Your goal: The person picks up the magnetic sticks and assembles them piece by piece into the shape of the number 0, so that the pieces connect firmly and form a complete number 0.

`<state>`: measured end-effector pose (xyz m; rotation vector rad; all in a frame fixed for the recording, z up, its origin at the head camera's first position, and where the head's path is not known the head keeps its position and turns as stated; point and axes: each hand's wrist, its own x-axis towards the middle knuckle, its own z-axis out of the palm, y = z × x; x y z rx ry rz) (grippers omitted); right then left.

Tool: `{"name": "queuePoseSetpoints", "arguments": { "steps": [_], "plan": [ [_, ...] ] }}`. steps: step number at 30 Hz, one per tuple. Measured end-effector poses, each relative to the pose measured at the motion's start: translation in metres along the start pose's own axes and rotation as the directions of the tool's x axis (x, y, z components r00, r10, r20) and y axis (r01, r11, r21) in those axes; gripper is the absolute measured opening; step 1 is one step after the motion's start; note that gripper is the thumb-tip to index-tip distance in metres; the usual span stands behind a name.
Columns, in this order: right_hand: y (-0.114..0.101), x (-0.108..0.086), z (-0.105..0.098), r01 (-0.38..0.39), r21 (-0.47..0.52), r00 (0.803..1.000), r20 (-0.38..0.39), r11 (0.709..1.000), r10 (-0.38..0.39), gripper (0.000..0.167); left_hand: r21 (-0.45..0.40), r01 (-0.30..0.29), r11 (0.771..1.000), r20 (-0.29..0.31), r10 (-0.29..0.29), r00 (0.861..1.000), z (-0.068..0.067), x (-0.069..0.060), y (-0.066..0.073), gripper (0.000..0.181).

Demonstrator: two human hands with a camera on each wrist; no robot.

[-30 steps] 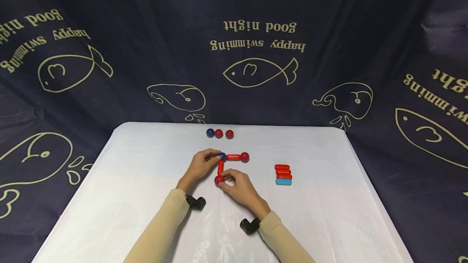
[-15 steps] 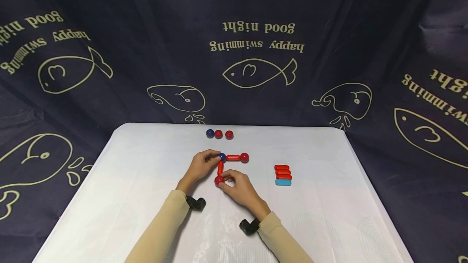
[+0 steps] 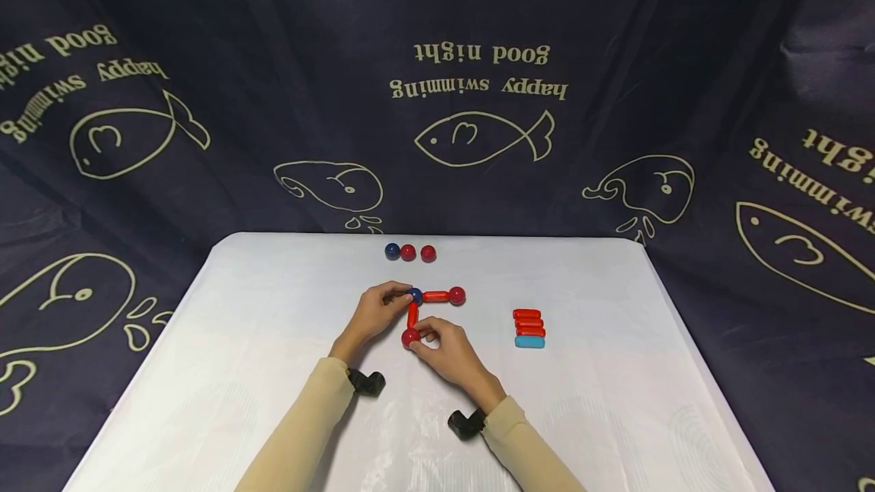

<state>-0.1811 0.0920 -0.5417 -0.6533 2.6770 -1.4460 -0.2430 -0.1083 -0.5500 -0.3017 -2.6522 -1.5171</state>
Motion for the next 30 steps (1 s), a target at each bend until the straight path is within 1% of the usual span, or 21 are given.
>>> {"name": "queuePoseSetpoints", "arguments": {
  "steps": [3,7,12,16,20,22,26,30],
  "plan": [
    [0.001,0.0,0.001,-0.013,0.011,1.0,0.005,1.0,0.013,0.024,-0.003,0.0,1.0,0.011,0.0,1.0,0.0,0.0,-0.001,0.025],
    [0.001,0.0,0.001,-0.021,0.017,1.0,0.01,1.0,0.021,0.024,-0.006,-0.003,1.0,0.049,0.003,0.999,-0.002,-0.001,-0.002,0.031],
    [0.001,0.002,0.0,-0.009,0.014,1.0,0.003,1.0,0.009,0.024,-0.026,-0.004,1.0,0.088,0.007,0.996,-0.007,-0.005,0.002,0.039],
    [0.001,0.004,-0.002,0.001,0.016,1.0,-0.004,1.0,-0.001,0.024,-0.042,0.001,0.999,0.086,0.003,0.996,-0.011,-0.014,0.006,0.039],
    [0.002,0.004,-0.003,-0.009,0.033,1.0,-0.006,0.999,0.009,0.023,-0.057,0.001,0.998,0.074,0.003,0.997,-0.015,-0.026,0.008,0.035],
    [0.003,0.005,-0.003,-0.009,0.036,1.0,-0.009,0.999,0.01,0.023,-0.058,0.005,0.998,0.078,0.0,0.997,-0.016,-0.032,0.008,0.034],
    [0.004,0.005,-0.002,-0.002,0.034,1.0,-0.015,0.999,0.003,0.023,-0.073,0.013,0.997,0.11,-0.005,0.994,-0.017,-0.043,0.009,0.034],
    [0.006,0.006,-0.003,0.008,0.034,1.0,-0.025,0.999,-0.007,0.022,-0.063,0.008,0.998,0.147,0.001,0.989,-0.016,-0.049,0.01,0.035]
  ]
}}
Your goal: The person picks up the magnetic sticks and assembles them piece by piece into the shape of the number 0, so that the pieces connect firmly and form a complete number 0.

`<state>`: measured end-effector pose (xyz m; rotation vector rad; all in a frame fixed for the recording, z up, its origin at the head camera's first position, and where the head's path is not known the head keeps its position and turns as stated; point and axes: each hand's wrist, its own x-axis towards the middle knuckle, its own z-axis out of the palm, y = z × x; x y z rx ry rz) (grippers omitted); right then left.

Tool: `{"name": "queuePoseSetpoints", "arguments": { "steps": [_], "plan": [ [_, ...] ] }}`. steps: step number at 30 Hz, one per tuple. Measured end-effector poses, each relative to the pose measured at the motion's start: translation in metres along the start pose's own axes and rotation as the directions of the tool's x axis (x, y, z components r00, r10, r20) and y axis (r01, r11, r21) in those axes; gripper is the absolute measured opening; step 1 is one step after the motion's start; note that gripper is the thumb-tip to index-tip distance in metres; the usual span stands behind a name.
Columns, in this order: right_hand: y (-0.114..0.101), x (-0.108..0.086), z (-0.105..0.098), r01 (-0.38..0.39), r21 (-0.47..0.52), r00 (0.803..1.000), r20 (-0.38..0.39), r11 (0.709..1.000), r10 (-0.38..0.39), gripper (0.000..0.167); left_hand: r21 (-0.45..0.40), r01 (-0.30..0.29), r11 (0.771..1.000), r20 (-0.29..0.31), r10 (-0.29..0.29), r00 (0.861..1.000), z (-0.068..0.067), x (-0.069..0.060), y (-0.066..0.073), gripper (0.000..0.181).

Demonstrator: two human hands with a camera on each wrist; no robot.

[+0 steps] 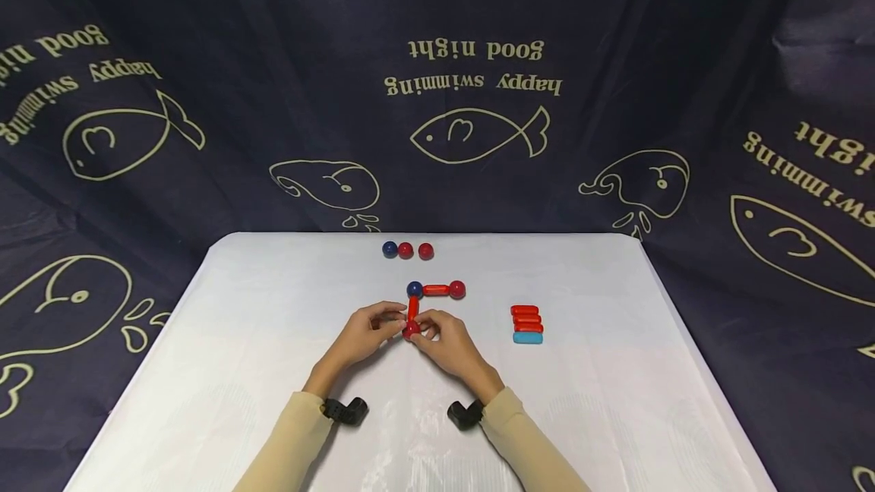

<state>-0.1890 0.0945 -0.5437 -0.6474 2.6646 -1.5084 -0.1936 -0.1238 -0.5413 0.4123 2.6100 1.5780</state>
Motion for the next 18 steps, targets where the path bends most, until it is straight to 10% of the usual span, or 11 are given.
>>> {"name": "queuePoseSetpoints", "arguments": {
  "steps": [18],
  "plan": [
    [0.0028,0.0013,0.002,-0.052,-0.003,0.999,0.003,0.999,0.052,0.024,0.055,0.018,0.998,0.034,-0.02,0.999,0.0061,-0.0041,-0.004,0.029]
  ]
}}
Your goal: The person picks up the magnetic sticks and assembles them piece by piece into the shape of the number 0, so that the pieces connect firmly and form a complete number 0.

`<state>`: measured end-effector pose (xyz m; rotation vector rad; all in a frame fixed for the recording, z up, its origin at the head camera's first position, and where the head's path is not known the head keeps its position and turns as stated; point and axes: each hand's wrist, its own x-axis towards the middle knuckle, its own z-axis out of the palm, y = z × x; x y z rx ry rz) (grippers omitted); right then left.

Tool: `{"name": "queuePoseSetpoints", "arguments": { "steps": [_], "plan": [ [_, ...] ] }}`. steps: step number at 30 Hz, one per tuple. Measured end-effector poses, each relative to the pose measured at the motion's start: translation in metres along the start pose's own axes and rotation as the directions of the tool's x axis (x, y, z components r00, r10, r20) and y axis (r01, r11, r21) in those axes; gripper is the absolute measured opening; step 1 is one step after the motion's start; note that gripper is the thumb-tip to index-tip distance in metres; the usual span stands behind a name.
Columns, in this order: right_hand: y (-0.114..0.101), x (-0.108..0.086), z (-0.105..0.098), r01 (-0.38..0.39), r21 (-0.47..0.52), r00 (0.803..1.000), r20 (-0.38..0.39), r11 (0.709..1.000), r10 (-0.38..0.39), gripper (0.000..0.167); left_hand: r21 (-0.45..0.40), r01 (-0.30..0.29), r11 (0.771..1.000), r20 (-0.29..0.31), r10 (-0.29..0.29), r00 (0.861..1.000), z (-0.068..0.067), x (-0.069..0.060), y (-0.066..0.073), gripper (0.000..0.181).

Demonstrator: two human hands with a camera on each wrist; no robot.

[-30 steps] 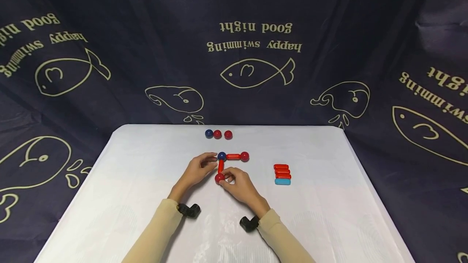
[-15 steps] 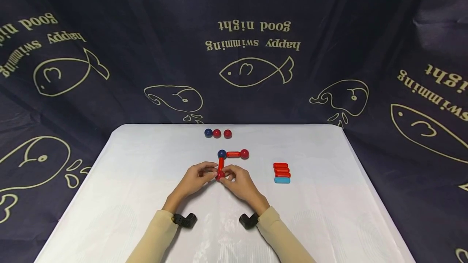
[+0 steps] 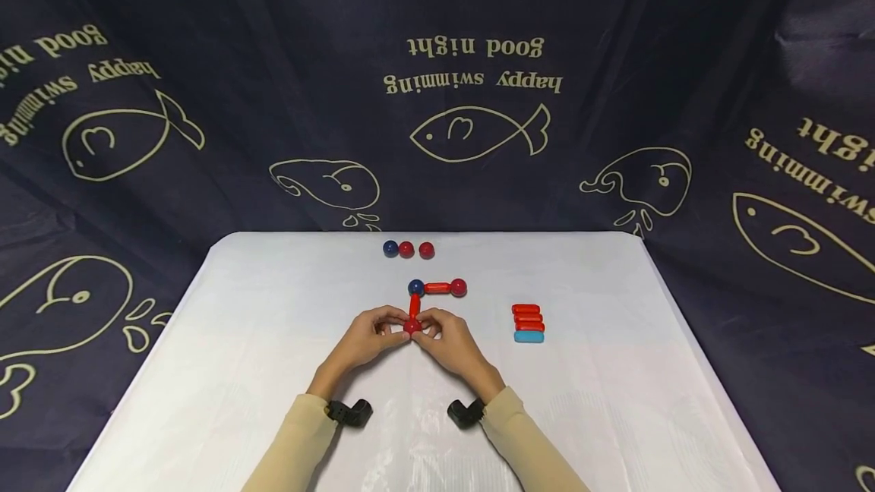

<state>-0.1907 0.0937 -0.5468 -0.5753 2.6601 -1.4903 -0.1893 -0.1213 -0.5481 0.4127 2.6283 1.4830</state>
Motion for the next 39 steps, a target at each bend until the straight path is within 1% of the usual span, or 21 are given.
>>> {"name": "queuePoseSetpoints", "arguments": {
  "steps": [8,10,14,17,22,24,29,34,39],
  "plan": [
    [-0.004,-0.002,-0.005,-0.013,-0.01,1.0,0.012,1.0,0.013,0.022,-0.014,0.019,1.0,-0.001,-0.019,1.0,0.0,-0.001,0.002,0.025],
    [-0.005,-0.004,-0.009,0.008,-0.017,1.0,0.021,1.0,-0.008,0.022,-0.015,0.02,1.0,-0.002,-0.02,1.0,0.0,-0.001,0.002,0.025],
    [-0.005,-0.01,-0.022,0.058,-0.062,0.998,0.036,0.996,-0.056,0.025,-0.017,0.025,1.0,-0.004,-0.025,1.0,-0.001,-0.001,0.003,0.025],
    [-0.003,-0.016,-0.035,0.061,-0.095,0.998,0.031,0.994,-0.059,0.027,-0.018,0.023,1.0,-0.008,-0.023,1.0,-0.001,-0.001,0.002,0.026],
    [0.005,-0.029,-0.059,0.033,-0.153,0.999,-0.005,0.988,-0.034,0.029,-0.007,0.02,1.0,-0.02,-0.02,1.0,0.0,0.0,0.002,0.026],
    [0.009,-0.035,-0.069,0.024,-0.176,0.999,-0.024,0.984,-0.028,0.028,0.003,0.02,1.0,-0.026,-0.02,0.999,0.0,0.001,0.003,0.026],
    [0.018,-0.05,-0.096,-0.008,-0.218,0.998,-0.068,0.976,-0.007,0.028,0.047,-0.003,0.999,-0.043,0.005,0.999,0.0,0.005,0.004,0.026],
    [0.029,-0.063,-0.122,-0.035,-0.286,0.994,-0.111,0.957,0.004,0.028,0.088,-0.007,0.996,-0.062,0.012,0.998,0.0,0.01,0.006,0.024],
    [0.039,-0.073,-0.142,-0.066,-0.344,0.989,-0.146,0.937,0.016,0.027,0.103,-0.019,0.994,-0.057,0.025,0.998,0.0,0.016,0.008,0.023]
  ]
}}
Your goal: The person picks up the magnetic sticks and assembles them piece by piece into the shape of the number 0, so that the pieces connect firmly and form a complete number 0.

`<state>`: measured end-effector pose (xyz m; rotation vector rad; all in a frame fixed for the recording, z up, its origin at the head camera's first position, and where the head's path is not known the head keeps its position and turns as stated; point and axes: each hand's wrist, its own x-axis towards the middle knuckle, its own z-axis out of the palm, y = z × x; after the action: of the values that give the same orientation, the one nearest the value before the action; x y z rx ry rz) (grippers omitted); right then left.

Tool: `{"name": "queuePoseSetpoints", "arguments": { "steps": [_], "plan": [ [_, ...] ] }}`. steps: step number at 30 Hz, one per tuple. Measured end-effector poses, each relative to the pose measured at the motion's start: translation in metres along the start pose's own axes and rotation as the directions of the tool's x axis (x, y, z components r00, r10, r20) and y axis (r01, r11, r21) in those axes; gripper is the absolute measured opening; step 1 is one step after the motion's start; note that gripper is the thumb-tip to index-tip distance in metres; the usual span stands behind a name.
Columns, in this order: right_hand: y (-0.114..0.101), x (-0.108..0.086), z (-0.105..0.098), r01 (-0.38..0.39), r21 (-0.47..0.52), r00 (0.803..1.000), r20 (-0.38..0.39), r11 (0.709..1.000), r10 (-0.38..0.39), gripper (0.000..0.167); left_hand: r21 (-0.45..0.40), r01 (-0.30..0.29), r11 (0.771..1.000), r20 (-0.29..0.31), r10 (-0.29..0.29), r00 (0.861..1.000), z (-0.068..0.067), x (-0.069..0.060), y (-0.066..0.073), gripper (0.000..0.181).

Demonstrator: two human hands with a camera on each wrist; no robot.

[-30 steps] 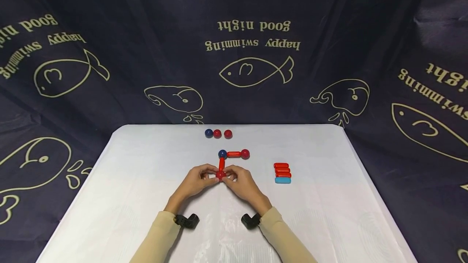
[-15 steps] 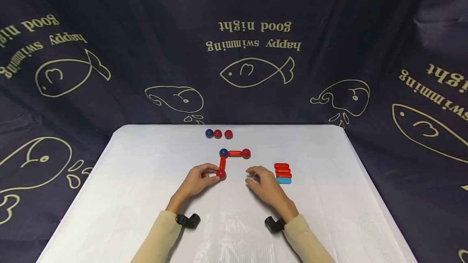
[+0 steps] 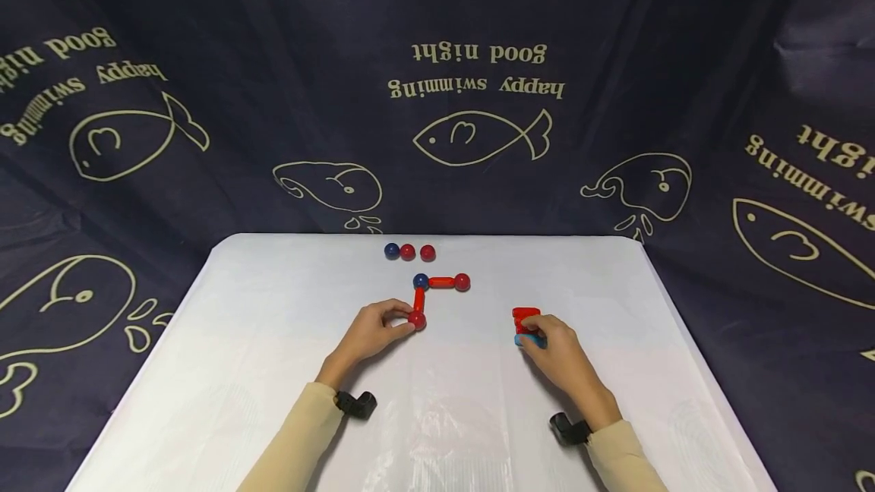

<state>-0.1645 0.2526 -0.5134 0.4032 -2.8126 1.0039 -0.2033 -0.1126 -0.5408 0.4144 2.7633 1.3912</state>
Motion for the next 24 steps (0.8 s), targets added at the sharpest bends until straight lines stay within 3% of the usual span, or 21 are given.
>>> {"name": "queuePoseSetpoints", "arguments": {
  "steps": [10,24],
  "plan": [
    [0.017,-0.012,-0.006,-0.045,-0.036,0.998,0.037,0.998,0.046,0.022,0.006,-0.03,1.0,0.003,0.03,1.0,0.006,0.01,0.004,0.026],
    [0.012,-0.012,0.005,-0.044,-0.009,0.997,0.055,0.999,0.045,0.018,0.008,-0.01,1.0,-0.033,0.01,0.999,0.009,0.014,0.004,0.025]
  ]
}}
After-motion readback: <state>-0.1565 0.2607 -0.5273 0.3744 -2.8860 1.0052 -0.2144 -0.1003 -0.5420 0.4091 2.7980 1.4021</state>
